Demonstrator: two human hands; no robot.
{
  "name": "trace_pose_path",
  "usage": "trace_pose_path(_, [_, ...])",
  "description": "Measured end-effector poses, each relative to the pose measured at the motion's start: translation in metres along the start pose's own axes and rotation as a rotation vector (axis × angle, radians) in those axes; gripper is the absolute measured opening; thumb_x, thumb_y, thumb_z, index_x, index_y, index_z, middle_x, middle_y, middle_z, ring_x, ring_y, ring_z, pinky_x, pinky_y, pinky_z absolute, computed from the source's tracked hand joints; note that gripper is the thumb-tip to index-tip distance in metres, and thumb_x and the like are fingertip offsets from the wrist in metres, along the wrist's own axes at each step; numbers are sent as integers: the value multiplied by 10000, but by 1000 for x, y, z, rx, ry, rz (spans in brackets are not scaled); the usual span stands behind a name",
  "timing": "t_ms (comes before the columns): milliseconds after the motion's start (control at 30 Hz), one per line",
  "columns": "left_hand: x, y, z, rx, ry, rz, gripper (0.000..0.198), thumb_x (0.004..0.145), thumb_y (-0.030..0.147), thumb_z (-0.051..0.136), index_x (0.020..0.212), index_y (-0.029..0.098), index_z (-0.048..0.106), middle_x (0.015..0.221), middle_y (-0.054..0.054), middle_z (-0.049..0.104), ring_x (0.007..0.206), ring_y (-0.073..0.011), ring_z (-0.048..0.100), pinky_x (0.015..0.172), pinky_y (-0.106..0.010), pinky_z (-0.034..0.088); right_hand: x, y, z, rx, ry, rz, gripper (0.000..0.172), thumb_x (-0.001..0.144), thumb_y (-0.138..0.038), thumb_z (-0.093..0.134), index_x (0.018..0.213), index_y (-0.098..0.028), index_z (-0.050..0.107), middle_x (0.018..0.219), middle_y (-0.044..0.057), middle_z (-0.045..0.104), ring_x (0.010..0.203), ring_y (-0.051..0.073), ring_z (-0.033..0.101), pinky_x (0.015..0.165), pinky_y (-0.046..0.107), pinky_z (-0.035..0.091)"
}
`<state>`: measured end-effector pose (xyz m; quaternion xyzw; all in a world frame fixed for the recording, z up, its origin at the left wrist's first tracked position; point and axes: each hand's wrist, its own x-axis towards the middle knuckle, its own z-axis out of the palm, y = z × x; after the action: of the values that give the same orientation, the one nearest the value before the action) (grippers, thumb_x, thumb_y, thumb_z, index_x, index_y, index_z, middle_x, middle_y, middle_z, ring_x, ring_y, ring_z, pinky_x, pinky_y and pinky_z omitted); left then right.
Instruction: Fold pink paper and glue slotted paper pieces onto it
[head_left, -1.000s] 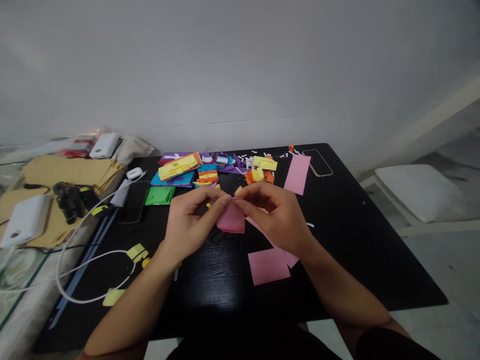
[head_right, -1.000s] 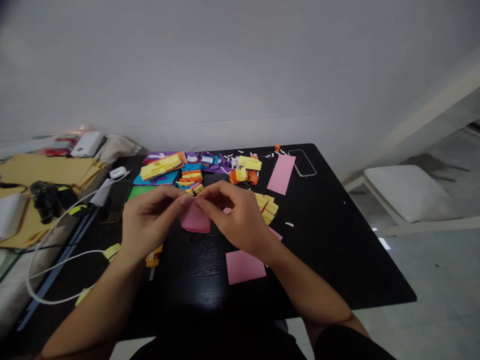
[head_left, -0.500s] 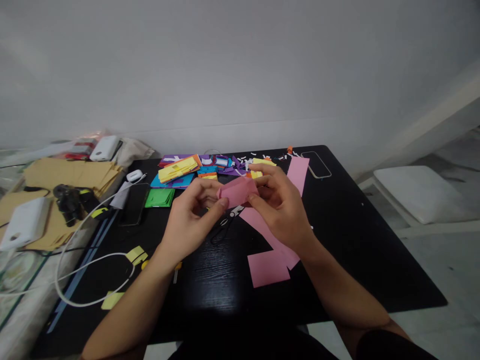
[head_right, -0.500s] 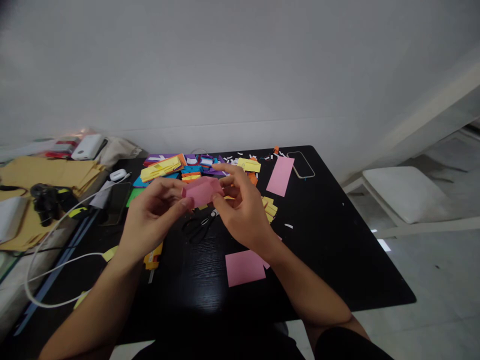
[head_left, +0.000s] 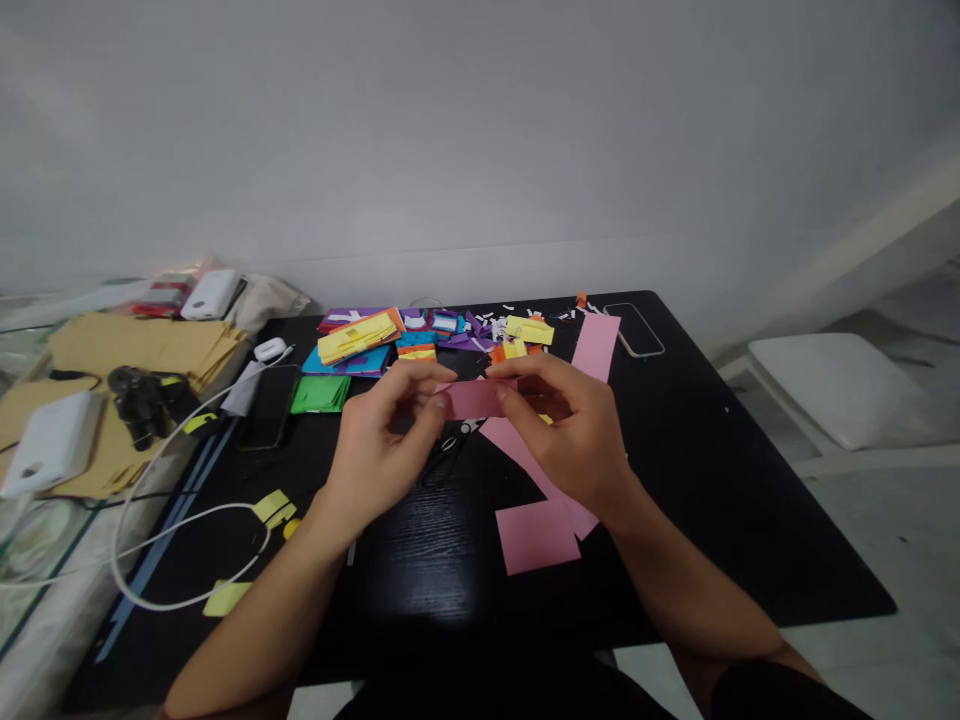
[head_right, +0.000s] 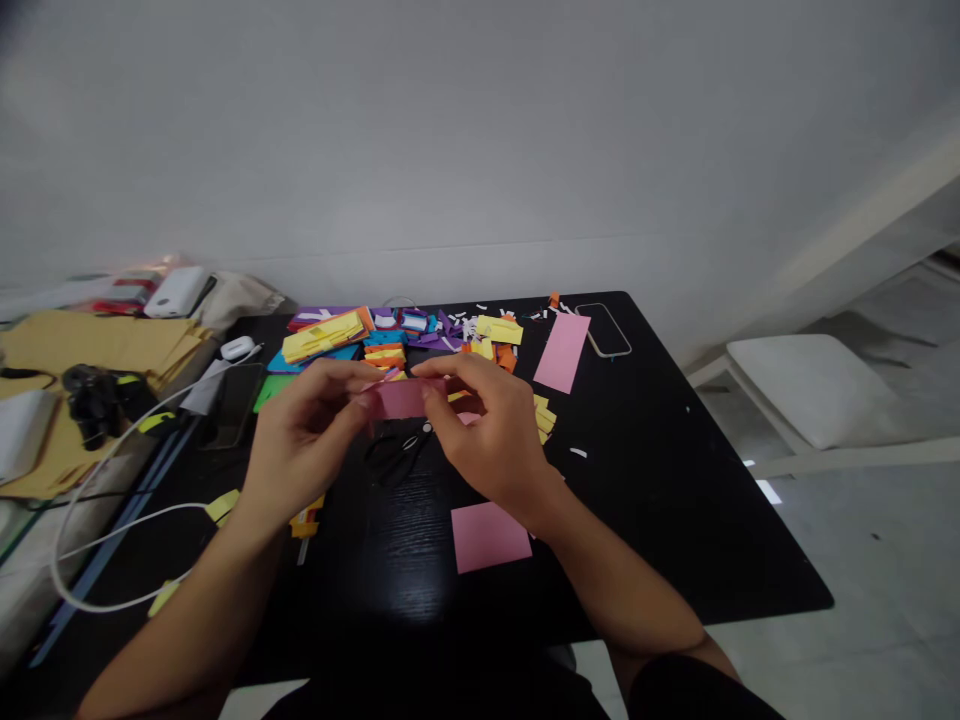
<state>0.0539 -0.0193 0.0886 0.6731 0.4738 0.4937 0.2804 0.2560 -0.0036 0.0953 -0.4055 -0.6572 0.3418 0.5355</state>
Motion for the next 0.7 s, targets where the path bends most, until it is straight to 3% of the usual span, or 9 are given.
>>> trace_pose_path(267, [3,3,-4,-101,36,-39,128,1000,190,655,1029,244,767,856,19,749,596,-107,701,551,-236,544,4,-1,-6,80,-56,30,196,933,-133,685,962,-261,830,1011,15,846,971,198,798,825,343,667])
trace_pose_path(433, [2,6,-6,-207,59,-64,68,980,248,728,1003,244,791,810,1,750,634,-140,730,590,-265,584,8,-7,-11,234,-120,101,118,917,-196,759,935,-279,841,1019,17,848,1007,215,796,895,379,673])
trace_pose_path(500, [0,6,-5,-221,68,-38,76,977,263,746,1029,242,796,860,-17,775,658,-148,742,603,-275,598,8,-9,-12,288,-132,155,109,927,-272,785,1023,-283,835,1036,22,842,997,209,794,863,358,675])
trace_pose_path(600, [-2,7,-4,-212,60,58,92,986,252,740,1054,237,800,965,-38,802,717,-152,751,667,-293,628,8,-8,-11,326,-96,205,234,917,-372,833,1132,-283,806,1038,29,841,990,202,797,839,331,675])
trace_pose_path(700, [-3,5,-3,-129,47,165,128,1014,205,703,1084,241,804,981,-31,812,788,-149,752,765,-299,632,8,-4,-10,321,-96,225,244,875,-432,885,1025,-248,825,937,32,838,879,195,803,794,323,676])
